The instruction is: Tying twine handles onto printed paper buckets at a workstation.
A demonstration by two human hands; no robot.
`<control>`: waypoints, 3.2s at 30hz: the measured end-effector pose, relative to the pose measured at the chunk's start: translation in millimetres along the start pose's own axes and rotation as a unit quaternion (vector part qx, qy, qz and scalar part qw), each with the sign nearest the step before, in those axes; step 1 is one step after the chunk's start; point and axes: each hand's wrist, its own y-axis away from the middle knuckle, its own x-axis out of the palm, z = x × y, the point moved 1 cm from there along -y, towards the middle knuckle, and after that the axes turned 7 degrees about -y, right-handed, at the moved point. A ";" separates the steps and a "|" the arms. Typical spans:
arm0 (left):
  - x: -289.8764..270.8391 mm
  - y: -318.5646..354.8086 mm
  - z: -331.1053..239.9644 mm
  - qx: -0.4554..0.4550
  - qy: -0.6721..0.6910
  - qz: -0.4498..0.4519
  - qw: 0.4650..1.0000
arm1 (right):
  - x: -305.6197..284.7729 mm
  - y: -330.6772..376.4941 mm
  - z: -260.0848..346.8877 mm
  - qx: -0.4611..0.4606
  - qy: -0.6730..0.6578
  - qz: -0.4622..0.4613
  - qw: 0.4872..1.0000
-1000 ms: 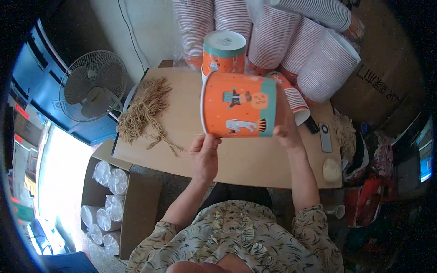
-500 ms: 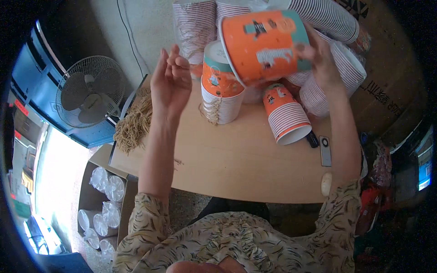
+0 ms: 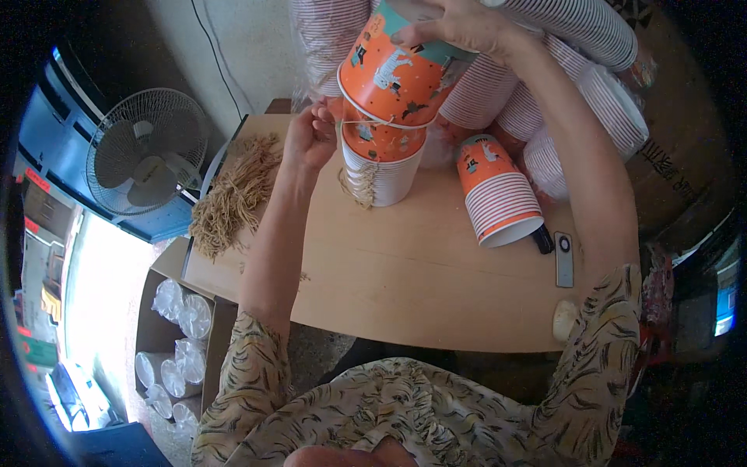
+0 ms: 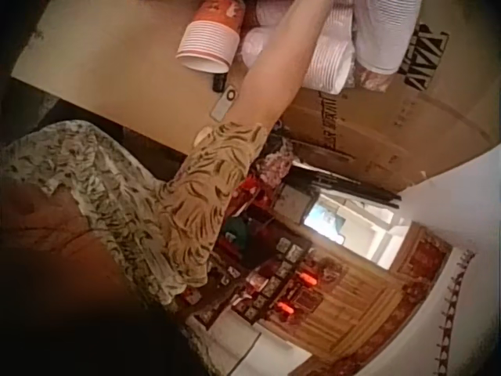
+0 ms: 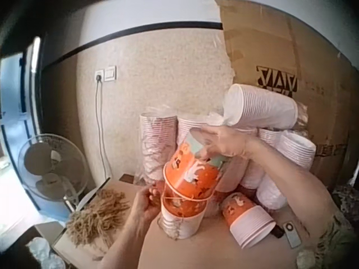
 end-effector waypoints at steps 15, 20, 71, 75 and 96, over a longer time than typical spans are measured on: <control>-48.9 17.3 25.8 0.012 -0.182 -0.143 0.973 | 34.2 -20.9 -25.6 -0.011 0.304 0.003 0.953; -60.8 20.0 30.2 -0.008 -0.223 -0.173 0.959 | 43.8 -23.8 -23.0 0.081 0.312 0.064 0.945; 37.6 64.6 275.6 0.242 -0.739 0.164 0.607 | 90.2 298.4 -259.1 0.038 -0.180 -0.550 0.815; 41.9 39.2 314.2 0.263 -0.782 0.186 0.533 | 85.3 289.0 -294.3 0.049 -0.187 -0.531 0.825; -13.0 233.1 196.0 -0.002 -0.751 0.000 0.660 | 252.6 369.5 -115.2 -0.109 0.370 -0.228 0.894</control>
